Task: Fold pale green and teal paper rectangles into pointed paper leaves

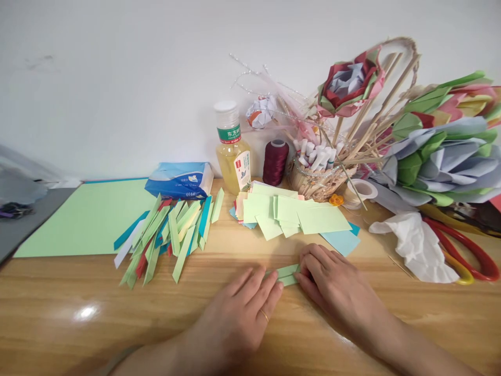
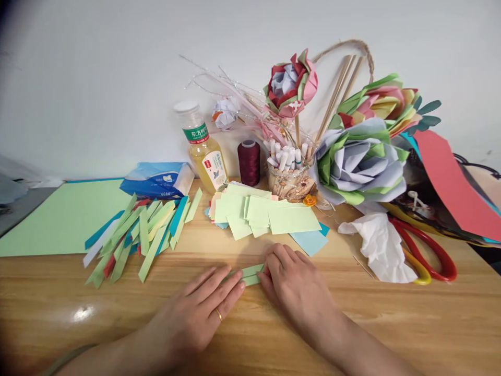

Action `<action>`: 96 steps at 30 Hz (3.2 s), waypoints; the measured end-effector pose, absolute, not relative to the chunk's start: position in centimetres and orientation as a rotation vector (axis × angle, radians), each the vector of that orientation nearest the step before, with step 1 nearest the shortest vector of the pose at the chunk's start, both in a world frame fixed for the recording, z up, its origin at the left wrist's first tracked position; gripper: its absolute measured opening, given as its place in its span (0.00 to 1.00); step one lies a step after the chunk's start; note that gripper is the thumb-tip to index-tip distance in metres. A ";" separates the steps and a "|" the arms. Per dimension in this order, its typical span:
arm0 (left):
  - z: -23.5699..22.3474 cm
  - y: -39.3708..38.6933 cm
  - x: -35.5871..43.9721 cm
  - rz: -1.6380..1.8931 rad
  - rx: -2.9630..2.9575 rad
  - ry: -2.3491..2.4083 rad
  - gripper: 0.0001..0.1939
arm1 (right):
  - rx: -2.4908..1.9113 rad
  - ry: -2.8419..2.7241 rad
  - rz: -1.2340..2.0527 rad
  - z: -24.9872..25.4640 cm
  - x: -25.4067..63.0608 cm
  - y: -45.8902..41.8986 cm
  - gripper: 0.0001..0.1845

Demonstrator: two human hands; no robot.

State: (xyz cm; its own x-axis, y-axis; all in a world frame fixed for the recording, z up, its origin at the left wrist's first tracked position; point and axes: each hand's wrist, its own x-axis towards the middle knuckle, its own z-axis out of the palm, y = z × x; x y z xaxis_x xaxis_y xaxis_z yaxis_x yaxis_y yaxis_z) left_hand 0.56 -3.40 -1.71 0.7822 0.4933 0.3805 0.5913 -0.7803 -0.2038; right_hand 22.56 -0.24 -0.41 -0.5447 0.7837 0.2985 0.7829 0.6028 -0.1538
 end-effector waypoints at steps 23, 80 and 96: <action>-1.8 -3.6 0.7 -0.496 -2.626 -0.865 0.18 | -0.747 -2.829 0.043 0.1 23.6 -1.4 0.39; -1.2 -3.9 0.3 -0.555 -2.578 -0.952 0.19 | -0.783 -2.913 0.410 -0.9 26.5 -1.1 0.57; -2.1 -3.5 0.1 -0.500 -2.681 -0.876 0.17 | -0.804 -2.836 0.092 0.6 24.6 -1.5 0.53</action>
State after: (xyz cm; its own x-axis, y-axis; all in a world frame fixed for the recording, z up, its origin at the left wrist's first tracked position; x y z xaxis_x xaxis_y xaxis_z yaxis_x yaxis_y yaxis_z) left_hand 0.06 -3.46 -2.06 0.7567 0.5138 0.4042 0.6092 -0.7785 -0.1508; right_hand 24.57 -1.53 0.57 -0.8343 0.5253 0.1672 0.5134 0.8509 -0.1113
